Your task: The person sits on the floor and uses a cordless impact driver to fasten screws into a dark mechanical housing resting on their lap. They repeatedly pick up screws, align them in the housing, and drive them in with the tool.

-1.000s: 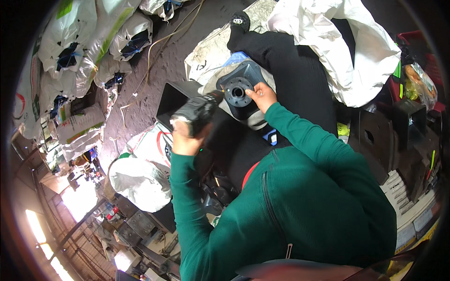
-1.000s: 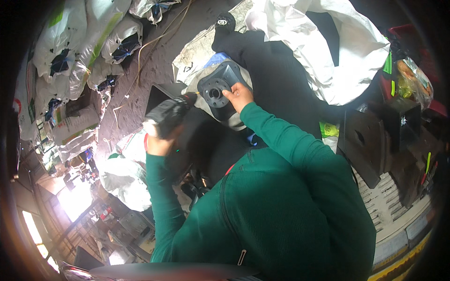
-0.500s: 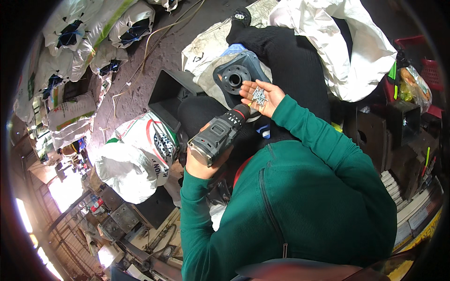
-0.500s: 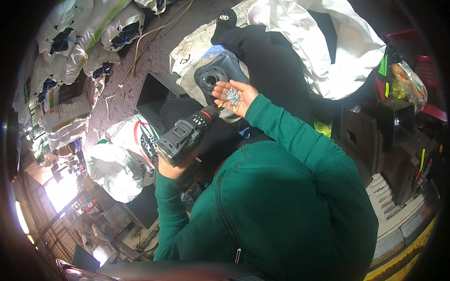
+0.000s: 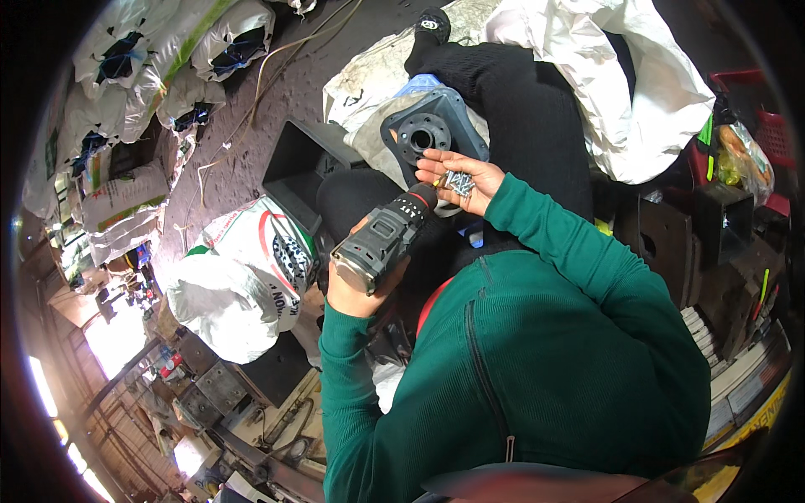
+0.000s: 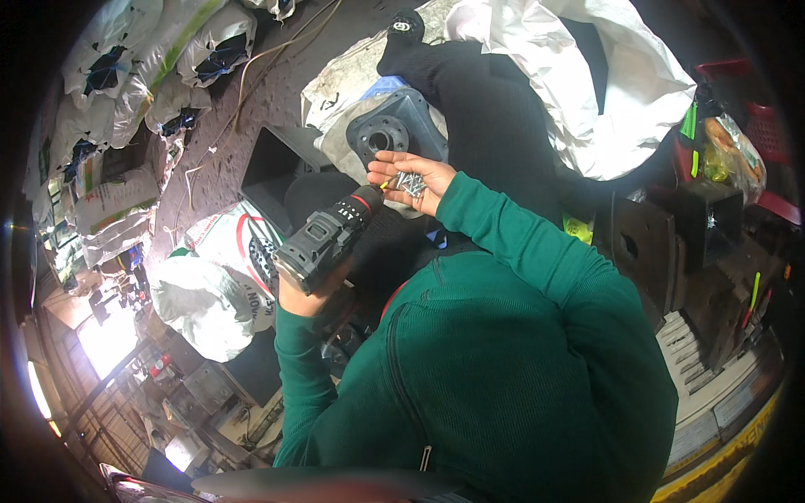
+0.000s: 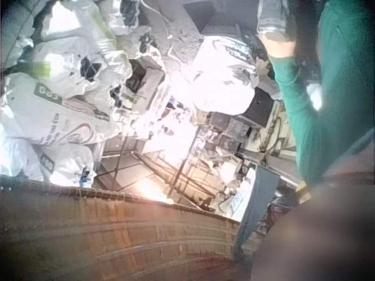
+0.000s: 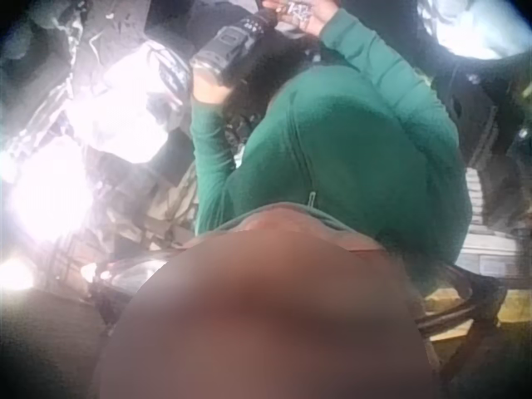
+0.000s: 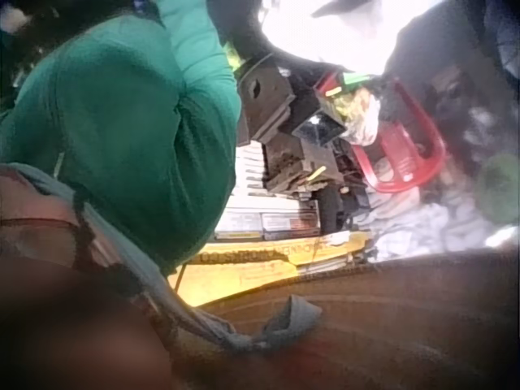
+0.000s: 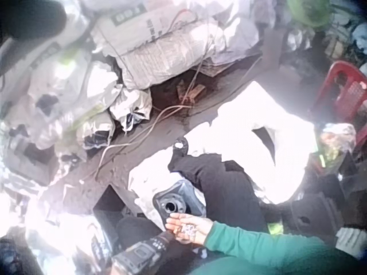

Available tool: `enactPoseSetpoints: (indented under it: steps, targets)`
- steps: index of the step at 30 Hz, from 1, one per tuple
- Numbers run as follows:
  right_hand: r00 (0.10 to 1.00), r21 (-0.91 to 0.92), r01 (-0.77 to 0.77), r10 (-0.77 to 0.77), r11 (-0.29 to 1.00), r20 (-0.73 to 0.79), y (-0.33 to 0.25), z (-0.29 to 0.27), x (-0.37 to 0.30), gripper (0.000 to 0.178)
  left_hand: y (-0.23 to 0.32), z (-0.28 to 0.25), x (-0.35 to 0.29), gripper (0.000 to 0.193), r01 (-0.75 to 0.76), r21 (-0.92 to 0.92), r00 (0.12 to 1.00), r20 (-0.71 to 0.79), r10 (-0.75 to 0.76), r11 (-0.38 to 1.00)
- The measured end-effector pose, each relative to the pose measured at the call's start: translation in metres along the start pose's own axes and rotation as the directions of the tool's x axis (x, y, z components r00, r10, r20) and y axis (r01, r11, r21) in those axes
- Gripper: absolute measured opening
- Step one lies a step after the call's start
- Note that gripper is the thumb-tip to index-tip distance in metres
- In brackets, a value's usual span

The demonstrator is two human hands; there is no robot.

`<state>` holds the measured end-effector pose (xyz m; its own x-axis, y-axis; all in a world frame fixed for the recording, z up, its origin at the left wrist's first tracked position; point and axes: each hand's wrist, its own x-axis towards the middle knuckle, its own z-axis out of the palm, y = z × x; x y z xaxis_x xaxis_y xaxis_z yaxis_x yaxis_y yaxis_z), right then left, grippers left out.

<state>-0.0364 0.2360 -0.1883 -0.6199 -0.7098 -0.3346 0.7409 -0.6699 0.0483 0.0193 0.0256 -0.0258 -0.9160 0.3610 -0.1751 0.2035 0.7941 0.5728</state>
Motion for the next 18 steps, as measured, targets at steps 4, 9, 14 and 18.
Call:
enactPoseSetpoints:
  steps: [4, 9, 14, 18]
  targets:
    - [1.0, 0.022, -0.001, 0.001, 1.0, -0.009, 0.006, -0.004, 0.004, 0.033, 0.0, 0.0, 0.0, 0.046, -0.066, 0.079, 0.998, 0.0, 0.066, 0.995]
    - [0.996, 0.039, -0.003, 0.007, 0.999, -0.093, 0.014, -0.007, 0.008, 0.031, 0.004, -0.001, -0.003, 0.042, 0.067, -0.06, 0.998, 0.001, -0.067, 0.996]
    - [0.999, -0.01, -0.032, 0.032, 0.999, -0.036, 0.012, -0.004, 0.005, 0.033, 0.0, -0.002, -0.004, 0.042, -0.006, 0.034, 1.0, 0.022, 0.005, 0.999]
    - [0.998, -0.103, -0.049, 0.045, 0.994, -0.04, 0.012, -0.002, 0.004, 0.035, -0.003, -0.004, -0.004, 0.042, -0.049, 0.115, 0.999, 0.017, 0.047, 0.992]
